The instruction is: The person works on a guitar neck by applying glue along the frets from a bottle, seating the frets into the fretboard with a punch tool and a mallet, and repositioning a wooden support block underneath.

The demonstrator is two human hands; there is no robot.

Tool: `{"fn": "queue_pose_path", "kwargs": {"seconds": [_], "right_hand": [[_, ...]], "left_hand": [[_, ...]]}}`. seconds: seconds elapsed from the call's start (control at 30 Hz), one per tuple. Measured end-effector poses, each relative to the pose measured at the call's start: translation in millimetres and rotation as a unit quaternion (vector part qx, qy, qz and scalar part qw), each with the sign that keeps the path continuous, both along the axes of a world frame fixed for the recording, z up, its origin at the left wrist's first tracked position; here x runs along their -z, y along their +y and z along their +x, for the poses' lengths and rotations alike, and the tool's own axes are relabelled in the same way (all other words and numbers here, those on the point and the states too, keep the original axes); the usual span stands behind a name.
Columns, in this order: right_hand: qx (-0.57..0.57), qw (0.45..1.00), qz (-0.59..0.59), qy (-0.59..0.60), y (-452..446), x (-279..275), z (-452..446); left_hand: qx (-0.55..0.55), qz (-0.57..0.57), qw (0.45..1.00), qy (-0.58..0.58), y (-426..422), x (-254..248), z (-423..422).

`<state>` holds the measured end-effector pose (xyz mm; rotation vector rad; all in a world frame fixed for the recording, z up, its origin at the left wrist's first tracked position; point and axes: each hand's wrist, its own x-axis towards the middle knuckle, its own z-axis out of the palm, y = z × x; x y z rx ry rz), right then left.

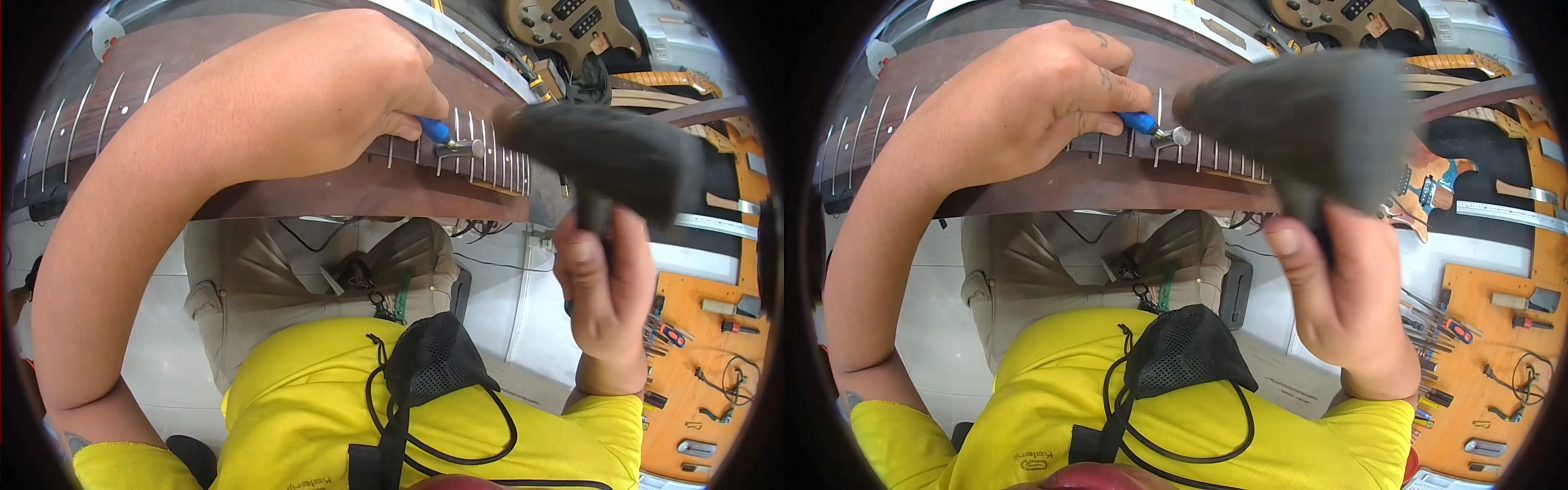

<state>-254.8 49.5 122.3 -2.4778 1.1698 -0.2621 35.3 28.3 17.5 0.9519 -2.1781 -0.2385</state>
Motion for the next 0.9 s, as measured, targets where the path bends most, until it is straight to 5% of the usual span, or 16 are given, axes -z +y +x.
{"fn": "queue_pose_path", "kwargs": {"seconds": [0.07, 0.13, 0.2, 0.27, 0.4, 0.43, 0.6, 0.67, 0.7, 0.73, 0.8, 0.9], "right_hand": [[0.091, 0.974, 0.074, -0.193, 7.4, 1.3, 3.2], [-0.059, 0.998, -0.029, 0.02, -6.9, 2.8, 7.0], [-0.148, 0.981, -0.109, 0.067, -16.0, 3.6, 6.5], [0.029, 0.999, -0.01, -0.016, 2.2, 1.6, -1.2], [-0.065, 0.997, 0.003, 0.045, -5.2, 3.8, 4.7], [0.023, 0.999, 0.028, 0.021, 2.2, -1.4, 11.0], [0.024, 0.989, 0.026, -0.147, -2.3, 8.6, 0.5], [-0.047, 0.998, 0.024, 0.021, -8.7, -1.0, 10.9], [-0.128, 0.987, -0.09, 0.035, -18.5, 2.7, 6.9], [0.048, 0.998, 0.008, -0.031, -3.6, -5.1, 10.4], [0.014, 0.993, 0.001, -0.114, -17.9, -2.5, 15.7], [-0.009, 0.999, -0.003, -0.05, -28.5, 0.9, 16.9]], "left_hand": [[-0.009, -0.029, 1.0, 0.004, 0.5, 2.8, -2.0], [0.002, -0.017, 1.0, 0.003, 1.3, 0.1, -2.0], [0.012, -0.008, 1.0, -0.003, 0.9, -4.1, -1.6], [0.012, -0.006, 1.0, 0.009, 0.4, -1.8, -2.3], [0.028, -0.01, 1.0, 0.006, 0.4, -0.6, -0.4], [0.019, -0.025, 0.999, 0.0, 1.3, 0.0, -1.4], [-0.015, -0.026, 1.0, 0.002, 0.2, 1.7, -2.7], [-0.001, 0.011, 1.0, 0.004, -1.3, 0.0, -0.5], [-0.001, 0.01, 1.0, 0.002, -2.1, -0.4, 0.2], [-0.008, 0.007, 1.0, 0.002, -2.7, 0.4, 0.2], [-0.011, 0.008, 1.0, 0.002, -3.1, 2.6, -1.5], [-0.034, -0.011, 0.999, -0.001, -3.1, -0.5, -0.9]]}}
